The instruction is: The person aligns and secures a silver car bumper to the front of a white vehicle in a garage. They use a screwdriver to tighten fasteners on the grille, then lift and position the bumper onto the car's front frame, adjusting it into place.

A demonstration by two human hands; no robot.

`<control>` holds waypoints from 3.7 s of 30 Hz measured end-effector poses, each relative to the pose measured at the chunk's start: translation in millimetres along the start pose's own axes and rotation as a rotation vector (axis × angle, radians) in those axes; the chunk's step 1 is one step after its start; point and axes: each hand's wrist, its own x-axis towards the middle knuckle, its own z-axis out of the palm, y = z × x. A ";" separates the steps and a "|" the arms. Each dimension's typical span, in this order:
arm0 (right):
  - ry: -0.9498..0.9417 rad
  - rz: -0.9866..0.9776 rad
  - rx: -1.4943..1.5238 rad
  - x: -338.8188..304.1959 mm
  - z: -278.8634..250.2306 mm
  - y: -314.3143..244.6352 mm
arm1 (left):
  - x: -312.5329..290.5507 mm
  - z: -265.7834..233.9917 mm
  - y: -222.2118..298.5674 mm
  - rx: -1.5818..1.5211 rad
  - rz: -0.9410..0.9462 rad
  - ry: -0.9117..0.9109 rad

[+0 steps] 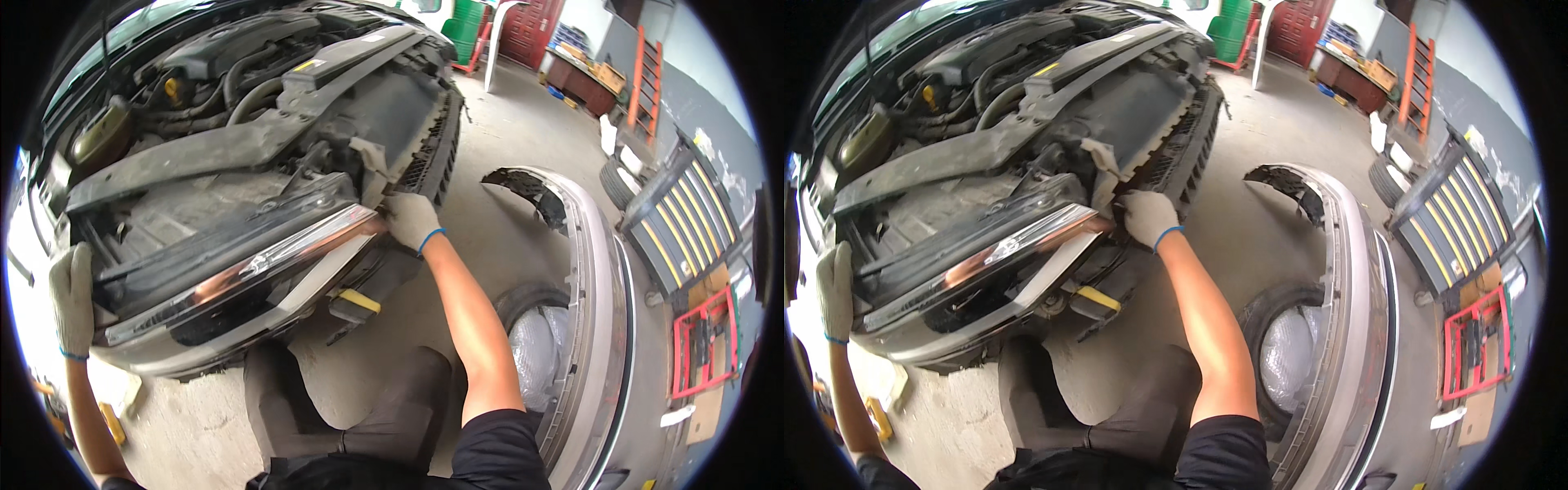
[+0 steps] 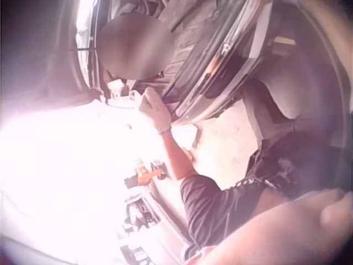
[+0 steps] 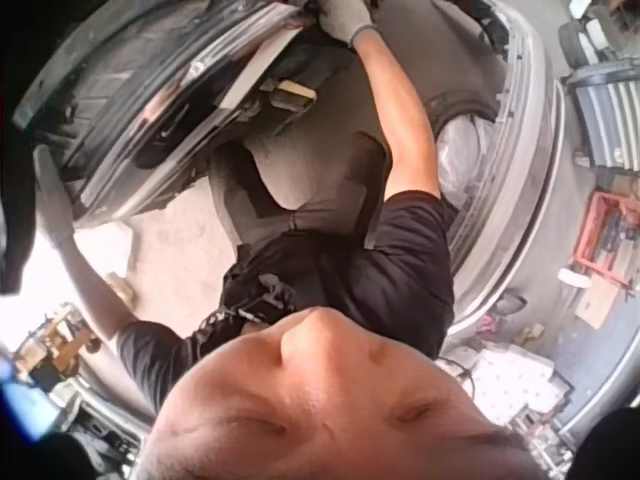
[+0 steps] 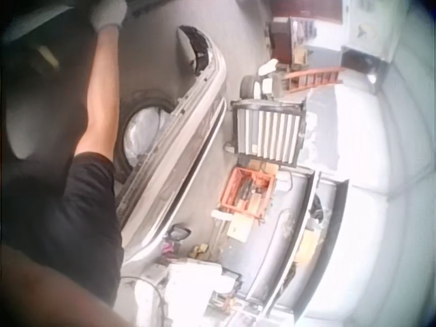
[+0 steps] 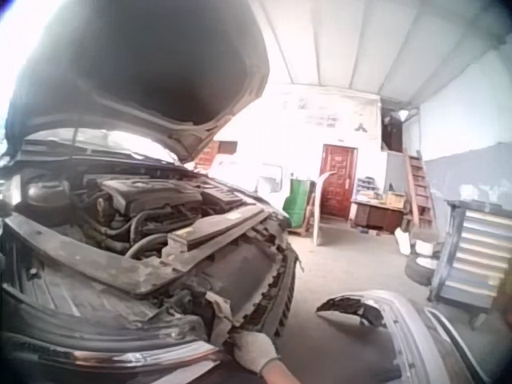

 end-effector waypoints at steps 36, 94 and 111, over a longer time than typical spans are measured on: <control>0.415 0.145 0.295 -30.5 15.6 4.3 | 9.2 -2.1 -12.5 -0.075 -0.080 -0.084; -0.567 0.805 0.374 -265.0 244.5 -1.9 | -22.0 -11.2 -36.4 -0.064 -0.081 0.070; -0.659 0.973 0.564 -249.7 222.0 -14.6 | -8.7 -3.8 -31.8 -0.094 -0.102 0.127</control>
